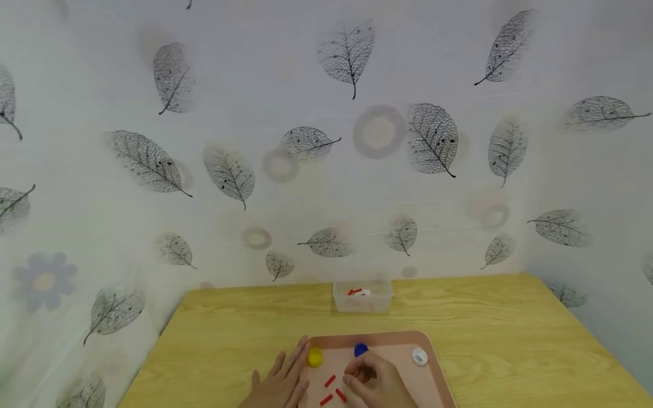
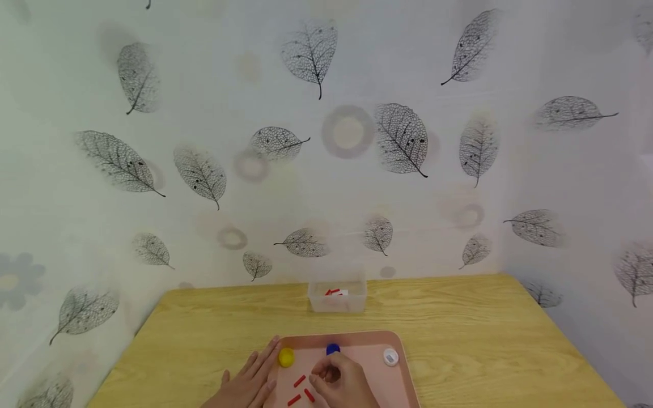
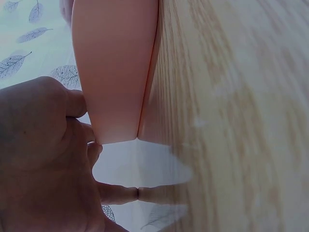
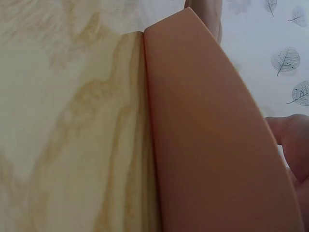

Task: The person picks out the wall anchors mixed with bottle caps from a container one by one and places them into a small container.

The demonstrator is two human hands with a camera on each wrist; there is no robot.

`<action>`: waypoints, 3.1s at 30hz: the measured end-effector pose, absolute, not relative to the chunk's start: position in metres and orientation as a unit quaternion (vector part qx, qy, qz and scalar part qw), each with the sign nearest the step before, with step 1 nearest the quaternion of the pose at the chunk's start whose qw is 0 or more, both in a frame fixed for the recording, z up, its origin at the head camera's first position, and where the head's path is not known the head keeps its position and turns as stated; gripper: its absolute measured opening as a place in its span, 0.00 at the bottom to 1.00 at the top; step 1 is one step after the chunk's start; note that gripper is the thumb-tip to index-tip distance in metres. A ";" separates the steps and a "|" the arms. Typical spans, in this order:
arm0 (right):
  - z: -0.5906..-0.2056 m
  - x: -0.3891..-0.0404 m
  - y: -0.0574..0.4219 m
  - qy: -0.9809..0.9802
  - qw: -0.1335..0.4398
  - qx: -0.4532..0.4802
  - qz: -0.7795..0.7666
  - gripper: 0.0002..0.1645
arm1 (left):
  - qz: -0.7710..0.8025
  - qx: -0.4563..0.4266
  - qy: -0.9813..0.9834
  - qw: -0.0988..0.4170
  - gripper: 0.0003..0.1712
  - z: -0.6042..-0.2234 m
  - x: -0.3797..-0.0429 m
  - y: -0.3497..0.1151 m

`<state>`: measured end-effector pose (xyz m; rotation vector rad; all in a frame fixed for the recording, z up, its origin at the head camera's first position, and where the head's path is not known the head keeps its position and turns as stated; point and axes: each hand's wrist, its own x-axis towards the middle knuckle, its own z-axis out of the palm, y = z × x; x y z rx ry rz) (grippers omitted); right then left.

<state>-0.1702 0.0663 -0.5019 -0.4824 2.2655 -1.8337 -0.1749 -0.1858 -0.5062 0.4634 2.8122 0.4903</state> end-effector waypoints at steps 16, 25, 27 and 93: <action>-0.513 -0.168 0.063 0.776 0.165 -0.131 -0.594 0.13 | 0.173 0.165 0.964 0.120 0.35 -0.502 -0.174 -0.186; -0.514 -0.167 0.059 0.792 0.185 -0.137 -0.565 0.08 | 0.187 0.177 0.960 0.110 0.34 -0.501 -0.172 -0.186; -0.513 -0.167 0.059 0.799 0.182 -0.142 -0.556 0.08 | 0.182 0.174 0.961 0.112 0.34 -0.502 -0.172 -0.186; -0.460 -0.196 0.104 0.867 -0.112 -0.232 -0.427 0.08 | 0.164 0.183 0.965 0.089 0.34 -0.505 -0.177 -0.187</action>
